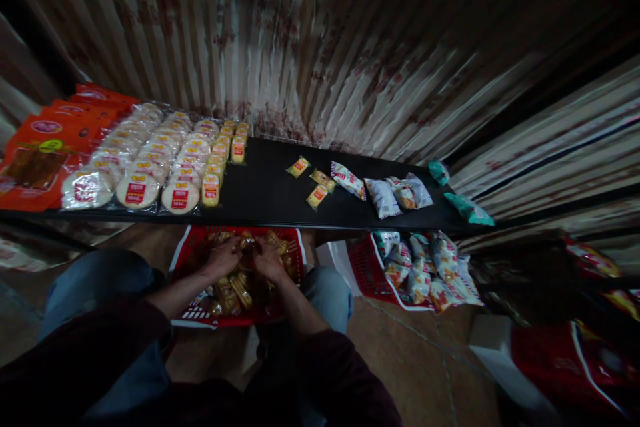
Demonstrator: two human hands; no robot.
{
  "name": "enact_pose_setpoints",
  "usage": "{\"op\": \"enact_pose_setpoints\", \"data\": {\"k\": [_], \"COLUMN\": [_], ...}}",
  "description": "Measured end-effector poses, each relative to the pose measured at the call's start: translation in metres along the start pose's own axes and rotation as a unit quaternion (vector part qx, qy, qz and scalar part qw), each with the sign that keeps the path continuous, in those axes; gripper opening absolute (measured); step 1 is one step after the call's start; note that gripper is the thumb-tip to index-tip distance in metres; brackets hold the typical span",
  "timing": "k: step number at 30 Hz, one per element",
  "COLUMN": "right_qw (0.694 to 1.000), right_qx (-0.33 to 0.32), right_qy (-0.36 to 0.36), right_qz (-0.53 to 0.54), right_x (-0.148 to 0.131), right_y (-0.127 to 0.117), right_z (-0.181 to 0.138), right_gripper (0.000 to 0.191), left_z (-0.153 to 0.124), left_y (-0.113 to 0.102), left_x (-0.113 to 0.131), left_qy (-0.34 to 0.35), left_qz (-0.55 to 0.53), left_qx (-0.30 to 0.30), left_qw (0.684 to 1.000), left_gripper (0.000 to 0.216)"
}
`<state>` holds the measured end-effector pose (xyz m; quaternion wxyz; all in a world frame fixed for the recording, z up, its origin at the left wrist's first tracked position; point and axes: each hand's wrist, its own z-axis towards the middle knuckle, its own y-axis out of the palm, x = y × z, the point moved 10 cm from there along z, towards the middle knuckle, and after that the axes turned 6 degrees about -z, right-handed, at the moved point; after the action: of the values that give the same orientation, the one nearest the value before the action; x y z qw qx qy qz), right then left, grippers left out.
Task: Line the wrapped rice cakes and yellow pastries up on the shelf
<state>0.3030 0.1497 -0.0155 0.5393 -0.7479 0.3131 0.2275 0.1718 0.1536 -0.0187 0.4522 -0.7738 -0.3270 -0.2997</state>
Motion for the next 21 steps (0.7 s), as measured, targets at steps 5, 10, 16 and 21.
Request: {"op": "enact_pose_setpoints", "data": {"k": [5, 10, 16, 21], "right_qw": [1.000, 0.996, 0.984, 0.971], "right_qx": [-0.012, -0.029, -0.013, -0.018], "right_qy": [0.016, 0.028, -0.011, -0.033], "right_qz": [0.019, 0.085, 0.176, 0.237], "right_x": [0.006, 0.011, 0.003, -0.012], "right_y": [0.008, 0.019, 0.020, 0.012], "right_z": [0.008, 0.013, 0.015, 0.009], "right_gripper": [0.040, 0.041, 0.039, 0.034], "left_z": [0.012, 0.016, 0.014, 0.015], "left_y": [0.009, 0.016, 0.000, -0.023], "left_x": [-0.001, -0.002, 0.003, -0.006], "left_qy": [-0.009, -0.007, 0.003, -0.004], "left_qz": [-0.017, -0.034, -0.039, -0.077], "left_qx": [-0.022, -0.030, 0.020, 0.078], "left_qw": [1.000, 0.999, 0.999, 0.994], "left_gripper": [0.054, 0.057, 0.051, 0.042]}}
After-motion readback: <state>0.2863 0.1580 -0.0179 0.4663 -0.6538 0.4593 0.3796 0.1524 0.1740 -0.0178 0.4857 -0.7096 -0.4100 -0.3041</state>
